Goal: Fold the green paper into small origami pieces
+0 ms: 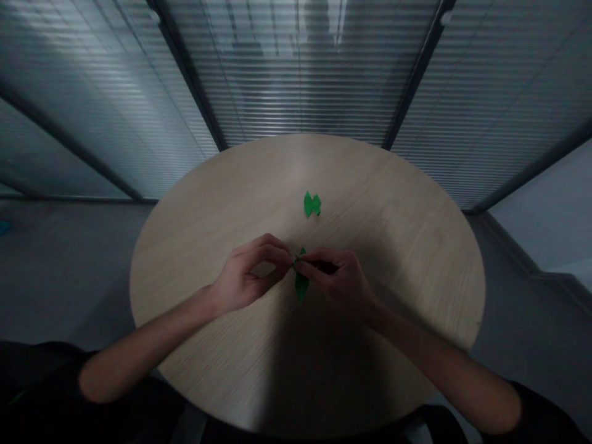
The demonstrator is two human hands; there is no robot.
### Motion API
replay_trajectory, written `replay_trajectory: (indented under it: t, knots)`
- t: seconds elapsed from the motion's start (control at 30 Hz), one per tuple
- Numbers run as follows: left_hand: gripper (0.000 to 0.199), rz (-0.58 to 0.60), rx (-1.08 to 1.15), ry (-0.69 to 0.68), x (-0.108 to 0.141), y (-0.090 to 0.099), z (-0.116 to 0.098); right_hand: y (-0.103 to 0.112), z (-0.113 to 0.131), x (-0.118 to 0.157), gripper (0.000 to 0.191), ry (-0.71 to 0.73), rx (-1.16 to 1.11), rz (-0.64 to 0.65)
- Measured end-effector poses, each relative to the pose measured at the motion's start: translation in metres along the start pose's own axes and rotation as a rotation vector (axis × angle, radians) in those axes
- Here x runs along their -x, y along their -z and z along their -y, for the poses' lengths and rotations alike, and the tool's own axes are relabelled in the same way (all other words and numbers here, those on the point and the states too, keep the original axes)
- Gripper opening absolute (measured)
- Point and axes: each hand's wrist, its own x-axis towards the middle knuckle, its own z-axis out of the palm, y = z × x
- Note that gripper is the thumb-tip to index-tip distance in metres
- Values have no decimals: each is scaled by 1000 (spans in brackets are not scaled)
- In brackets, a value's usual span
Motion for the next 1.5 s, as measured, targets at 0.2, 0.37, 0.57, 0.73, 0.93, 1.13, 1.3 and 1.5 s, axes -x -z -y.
replay_trajectory:
  t: [0.2, 0.37, 0.57, 0.73, 0.93, 1.13, 1.3, 1.5]
  knots:
    - [12, -49, -56, -71, 1, 0, 1, 0, 0, 0, 20, 0, -15, -22]
    - [12, -68, -41, -58, 0, -1, 1, -1, 2, 0, 15, 25, -19, -34]
    - [11, -40, -18, -27, 1, -2, 1, 0, 0, -1, 16, 42, -21, -35]
    - [9, -19, -36, -9, 3, -3, 2, 0, -2, 0, 17, 48, -12, -24]
    - [10, 9, -30, -10, 4, -3, 3, 0, -5, 1, 19, 67, 52, -50]
    - [11, 22, -54, -26, 4, -3, 3, 0, -5, 2, 18, 81, 74, -63]
    - [11, 18, -144, -80, 5, -2, 3, -1, -2, 2, 17, 59, 49, -65]
    - [10, -26, -282, -135, 6, 0, 4, -1, 4, 2, 16, 4, -15, -56]
